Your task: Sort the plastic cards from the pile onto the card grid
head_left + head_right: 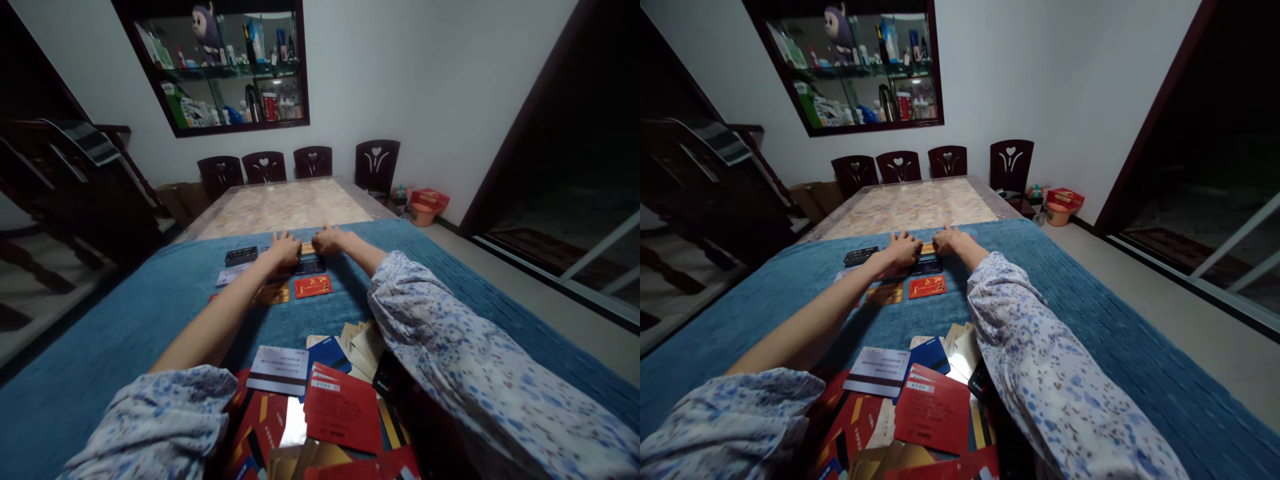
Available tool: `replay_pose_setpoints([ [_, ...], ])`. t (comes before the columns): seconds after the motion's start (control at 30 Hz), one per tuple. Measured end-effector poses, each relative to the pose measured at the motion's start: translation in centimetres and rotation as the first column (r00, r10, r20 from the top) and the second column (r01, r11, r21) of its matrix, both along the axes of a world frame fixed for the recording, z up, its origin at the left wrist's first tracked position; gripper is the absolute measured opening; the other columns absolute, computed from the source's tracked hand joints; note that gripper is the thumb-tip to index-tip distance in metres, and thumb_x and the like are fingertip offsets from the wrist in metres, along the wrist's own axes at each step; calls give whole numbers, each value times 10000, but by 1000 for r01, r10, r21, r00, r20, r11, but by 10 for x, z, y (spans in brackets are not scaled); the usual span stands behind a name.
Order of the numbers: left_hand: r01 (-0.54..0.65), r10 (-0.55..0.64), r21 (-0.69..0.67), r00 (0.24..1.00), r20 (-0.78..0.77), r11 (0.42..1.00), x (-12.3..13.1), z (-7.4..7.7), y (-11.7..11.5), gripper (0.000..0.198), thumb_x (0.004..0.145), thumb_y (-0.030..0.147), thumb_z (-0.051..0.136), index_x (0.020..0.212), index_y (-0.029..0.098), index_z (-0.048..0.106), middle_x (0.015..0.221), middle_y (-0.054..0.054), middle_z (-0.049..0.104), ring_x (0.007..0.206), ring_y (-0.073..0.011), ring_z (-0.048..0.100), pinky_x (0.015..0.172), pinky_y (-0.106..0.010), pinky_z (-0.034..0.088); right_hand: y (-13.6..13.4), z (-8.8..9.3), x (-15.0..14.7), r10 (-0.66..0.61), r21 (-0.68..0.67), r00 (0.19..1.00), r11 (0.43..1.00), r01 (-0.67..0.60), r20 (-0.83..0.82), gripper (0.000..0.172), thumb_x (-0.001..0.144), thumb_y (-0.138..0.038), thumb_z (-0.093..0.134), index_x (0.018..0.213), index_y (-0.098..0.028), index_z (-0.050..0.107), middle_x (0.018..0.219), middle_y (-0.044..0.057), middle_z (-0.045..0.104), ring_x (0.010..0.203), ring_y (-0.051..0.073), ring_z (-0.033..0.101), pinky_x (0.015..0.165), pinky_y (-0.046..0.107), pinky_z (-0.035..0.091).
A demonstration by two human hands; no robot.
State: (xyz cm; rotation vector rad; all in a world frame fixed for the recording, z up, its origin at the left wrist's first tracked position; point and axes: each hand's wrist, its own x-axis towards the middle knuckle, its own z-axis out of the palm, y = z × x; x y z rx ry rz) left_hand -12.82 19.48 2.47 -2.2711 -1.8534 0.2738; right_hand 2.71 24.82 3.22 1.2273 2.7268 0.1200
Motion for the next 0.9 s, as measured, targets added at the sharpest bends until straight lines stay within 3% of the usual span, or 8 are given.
replay_pose_setpoints([
  [0.27, 77, -77, 94, 997, -9, 993, -1, 6, -20, 449, 800, 152, 543, 1247, 186, 569, 1267, -166, 571, 1249, -354, 385, 966, -523, 347, -11, 7, 9, 17, 60, 1000, 998, -15, -25, 438, 902, -336, 484, 1298, -189, 601, 1325, 177, 578, 1274, 363, 430, 953, 492, 407],
  [0.53, 162, -168, 152, 985, 29, 975, 5, 8, -59, 444, 820, 153, 536, 1258, 210, 573, 1288, -161, 545, 1251, -360, 371, 961, -534, 330, -42, 14, 31, 77, 118, 994, 991, -68, -72, 511, 851, -287, 585, 1356, -211, 567, 1324, 152, 575, 1249, 347, 428, 929, 448, 407],
  [0.9, 191, -207, 199, 977, 61, 961, 12, 10, -109, 368, 888, 194, 482, 1236, 243, 593, 1359, -137, 514, 1273, -350, 368, 950, -515, 330, -93, 12, 55, 156, 147, 975, 980, -134, -156, 311, 893, -264, 584, 1183, -210, 678, 1251, 134, 619, 1173, 305, 433, 859, 379, 363],
])
